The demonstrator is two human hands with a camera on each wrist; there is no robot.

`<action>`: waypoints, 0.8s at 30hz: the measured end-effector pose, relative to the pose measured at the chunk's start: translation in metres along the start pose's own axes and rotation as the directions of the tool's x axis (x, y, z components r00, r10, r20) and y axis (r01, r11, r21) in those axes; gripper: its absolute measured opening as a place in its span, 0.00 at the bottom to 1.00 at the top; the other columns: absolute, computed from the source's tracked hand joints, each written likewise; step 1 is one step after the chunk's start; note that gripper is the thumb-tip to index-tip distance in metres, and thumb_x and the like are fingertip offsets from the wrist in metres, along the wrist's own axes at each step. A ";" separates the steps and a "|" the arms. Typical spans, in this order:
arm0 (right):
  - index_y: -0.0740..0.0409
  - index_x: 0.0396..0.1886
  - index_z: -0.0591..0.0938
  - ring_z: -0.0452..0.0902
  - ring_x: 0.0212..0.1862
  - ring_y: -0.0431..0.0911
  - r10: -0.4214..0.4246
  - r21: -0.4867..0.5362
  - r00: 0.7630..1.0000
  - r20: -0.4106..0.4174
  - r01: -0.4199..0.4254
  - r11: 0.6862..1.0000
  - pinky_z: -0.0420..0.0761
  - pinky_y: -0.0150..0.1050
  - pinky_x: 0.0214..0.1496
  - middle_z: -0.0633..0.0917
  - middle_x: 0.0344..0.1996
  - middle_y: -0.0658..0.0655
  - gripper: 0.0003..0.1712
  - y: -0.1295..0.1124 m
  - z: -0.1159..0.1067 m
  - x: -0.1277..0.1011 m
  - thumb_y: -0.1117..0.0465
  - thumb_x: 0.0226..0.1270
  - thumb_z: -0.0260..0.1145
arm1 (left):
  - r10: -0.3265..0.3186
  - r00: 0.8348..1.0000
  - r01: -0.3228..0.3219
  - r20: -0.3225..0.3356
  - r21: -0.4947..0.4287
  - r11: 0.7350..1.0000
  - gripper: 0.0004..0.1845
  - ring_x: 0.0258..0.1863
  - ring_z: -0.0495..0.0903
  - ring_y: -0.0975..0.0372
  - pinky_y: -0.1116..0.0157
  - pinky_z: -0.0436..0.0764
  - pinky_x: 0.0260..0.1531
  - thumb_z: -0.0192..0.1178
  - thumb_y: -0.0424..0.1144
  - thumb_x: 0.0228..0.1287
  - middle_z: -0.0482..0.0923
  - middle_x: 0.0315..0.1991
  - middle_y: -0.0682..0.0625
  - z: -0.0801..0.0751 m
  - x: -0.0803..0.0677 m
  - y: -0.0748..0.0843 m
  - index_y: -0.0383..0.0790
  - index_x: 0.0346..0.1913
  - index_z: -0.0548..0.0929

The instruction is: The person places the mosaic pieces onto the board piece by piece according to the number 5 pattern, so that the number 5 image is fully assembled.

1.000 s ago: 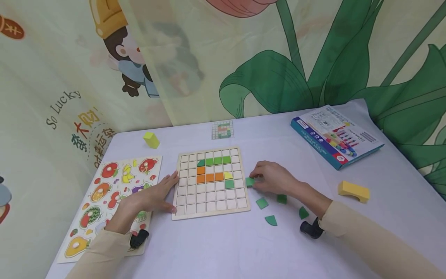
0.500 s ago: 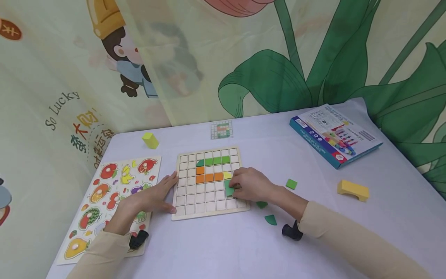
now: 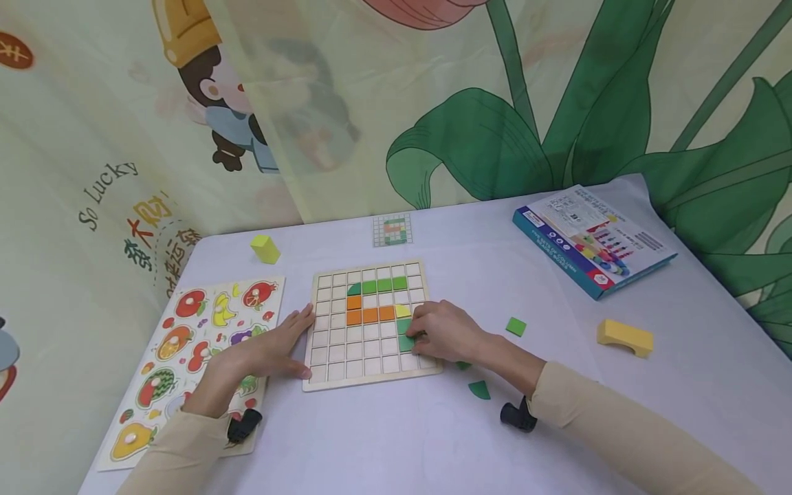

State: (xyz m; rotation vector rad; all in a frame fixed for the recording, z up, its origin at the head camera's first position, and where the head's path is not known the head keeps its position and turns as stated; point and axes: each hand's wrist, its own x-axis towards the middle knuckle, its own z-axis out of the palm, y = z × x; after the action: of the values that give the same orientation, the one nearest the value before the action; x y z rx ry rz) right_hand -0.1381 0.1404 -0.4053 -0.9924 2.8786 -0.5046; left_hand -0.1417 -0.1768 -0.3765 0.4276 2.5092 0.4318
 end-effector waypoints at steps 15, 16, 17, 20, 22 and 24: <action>0.51 0.44 0.89 0.74 0.37 0.37 0.089 0.200 0.994 0.059 -0.099 0.975 0.79 0.29 0.40 0.84 0.37 0.44 0.13 0.021 -0.016 -0.009 0.57 0.57 0.73 | -0.004 1.000 0.004 -0.002 -0.009 1.000 0.55 0.78 0.39 0.47 0.45 0.56 0.73 0.73 0.44 0.51 0.36 0.80 0.46 0.002 0.000 0.000 0.39 0.77 0.50; 0.51 0.44 0.89 0.75 0.38 0.37 0.109 0.218 0.992 0.061 -0.119 0.969 0.79 0.29 0.40 0.85 0.37 0.44 0.13 0.025 -0.019 -0.012 0.57 0.58 0.73 | -0.005 1.000 0.005 -0.001 -0.007 1.000 0.55 0.78 0.39 0.47 0.45 0.56 0.73 0.73 0.44 0.51 0.36 0.80 0.46 0.002 0.000 0.000 0.39 0.77 0.50; 0.50 0.44 0.88 0.75 0.38 0.37 0.132 0.233 0.989 0.067 -0.144 0.962 0.80 0.29 0.40 0.84 0.37 0.44 0.13 0.029 -0.021 -0.015 0.57 0.58 0.73 | -0.005 1.000 0.005 -0.002 -0.005 1.000 0.55 0.78 0.39 0.47 0.45 0.56 0.73 0.73 0.44 0.51 0.36 0.80 0.46 0.002 0.000 0.000 0.39 0.77 0.50; 0.49 0.46 0.88 0.76 0.39 0.39 0.171 0.264 0.981 0.090 -0.189 0.946 0.81 0.29 0.41 0.85 0.37 0.44 0.14 0.041 -0.028 -0.024 0.57 0.58 0.73 | -0.007 1.000 0.007 0.002 -0.001 1.000 0.55 0.78 0.38 0.47 0.45 0.56 0.73 0.73 0.44 0.51 0.36 0.80 0.46 0.002 0.000 0.000 0.39 0.77 0.50; 0.48 0.46 0.88 0.76 0.40 0.39 0.190 0.270 0.976 0.107 -0.212 0.939 0.81 0.28 0.42 0.85 0.37 0.44 0.14 0.048 -0.031 -0.030 0.57 0.58 0.73 | -0.009 1.000 0.009 0.006 0.004 1.000 0.55 0.78 0.38 0.47 0.46 0.56 0.73 0.73 0.44 0.52 0.35 0.80 0.46 0.001 0.000 0.000 0.39 0.77 0.50; 0.48 0.47 0.87 0.77 0.41 0.39 0.197 0.281 0.973 0.123 -0.224 0.933 0.81 0.27 0.42 0.85 0.38 0.45 0.15 0.054 -0.033 -0.036 0.56 0.59 0.72 | -0.006 1.000 0.006 0.006 0.005 1.000 0.55 0.78 0.38 0.46 0.45 0.56 0.73 0.73 0.44 0.52 0.35 0.80 0.46 0.001 0.000 -0.001 0.38 0.77 0.50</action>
State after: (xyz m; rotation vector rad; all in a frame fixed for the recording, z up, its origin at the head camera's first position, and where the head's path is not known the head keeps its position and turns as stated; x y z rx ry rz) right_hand -0.1463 0.2118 -0.3930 -0.6348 2.6782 -0.8131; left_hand -0.1415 -0.1772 -0.3774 0.4232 2.5057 0.4209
